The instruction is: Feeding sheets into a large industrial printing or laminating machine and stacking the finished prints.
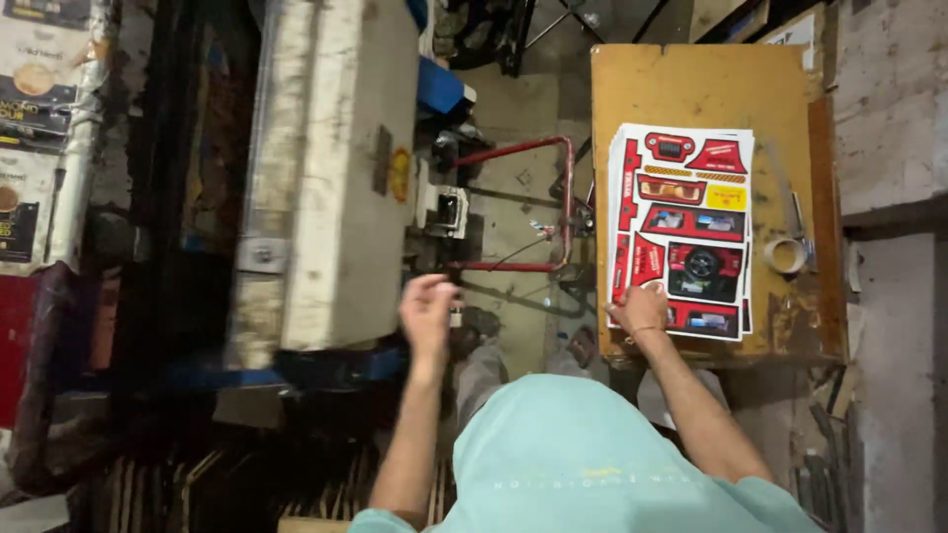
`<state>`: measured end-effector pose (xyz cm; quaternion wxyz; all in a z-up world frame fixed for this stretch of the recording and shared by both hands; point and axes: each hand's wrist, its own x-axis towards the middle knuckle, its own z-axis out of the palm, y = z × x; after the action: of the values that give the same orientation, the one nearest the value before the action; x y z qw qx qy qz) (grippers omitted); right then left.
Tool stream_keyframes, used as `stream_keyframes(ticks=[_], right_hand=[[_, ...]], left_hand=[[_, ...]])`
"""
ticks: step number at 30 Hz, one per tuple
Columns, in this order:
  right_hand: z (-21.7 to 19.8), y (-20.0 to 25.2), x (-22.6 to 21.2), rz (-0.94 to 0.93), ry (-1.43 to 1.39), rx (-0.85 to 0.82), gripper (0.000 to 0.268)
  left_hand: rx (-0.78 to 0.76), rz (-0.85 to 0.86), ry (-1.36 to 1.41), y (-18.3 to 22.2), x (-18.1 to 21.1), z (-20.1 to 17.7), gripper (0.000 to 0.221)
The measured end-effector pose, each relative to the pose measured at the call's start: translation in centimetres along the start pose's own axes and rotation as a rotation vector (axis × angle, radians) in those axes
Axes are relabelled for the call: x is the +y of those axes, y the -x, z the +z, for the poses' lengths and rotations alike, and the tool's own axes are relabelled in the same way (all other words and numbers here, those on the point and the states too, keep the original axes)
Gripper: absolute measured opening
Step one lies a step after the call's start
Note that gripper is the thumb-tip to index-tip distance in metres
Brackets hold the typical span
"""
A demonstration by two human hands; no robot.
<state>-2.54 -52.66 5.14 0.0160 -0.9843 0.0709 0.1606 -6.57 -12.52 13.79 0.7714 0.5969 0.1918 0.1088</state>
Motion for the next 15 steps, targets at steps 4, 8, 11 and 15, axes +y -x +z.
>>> stream_keyframes(ticks=[4, 8, 11, 15], right_hand=[[3.8, -3.0, 5.4, -0.038, -0.203, -0.061, 0.033], [1.6, -3.0, 7.2, -0.103, -0.483, -0.116, 0.032], [3.5, -3.3, 11.2, -0.156, -0.758, -0.271, 0.037], [4.9, -4.4, 19.9, -0.246, -1.012, -0.257, 0.048]], left_hand=[[-0.271, -0.196, -0.110, 4.3, -14.2, 9.7, 0.021], [-0.810, -0.250, -0.240, 7.6, -25.7, 19.0, 0.031], [-0.918, -0.386, -0.318, 11.0, -25.2, 25.2, 0.035], [-0.492, -0.463, -0.173, 11.4, -21.8, 30.8, 0.037]])
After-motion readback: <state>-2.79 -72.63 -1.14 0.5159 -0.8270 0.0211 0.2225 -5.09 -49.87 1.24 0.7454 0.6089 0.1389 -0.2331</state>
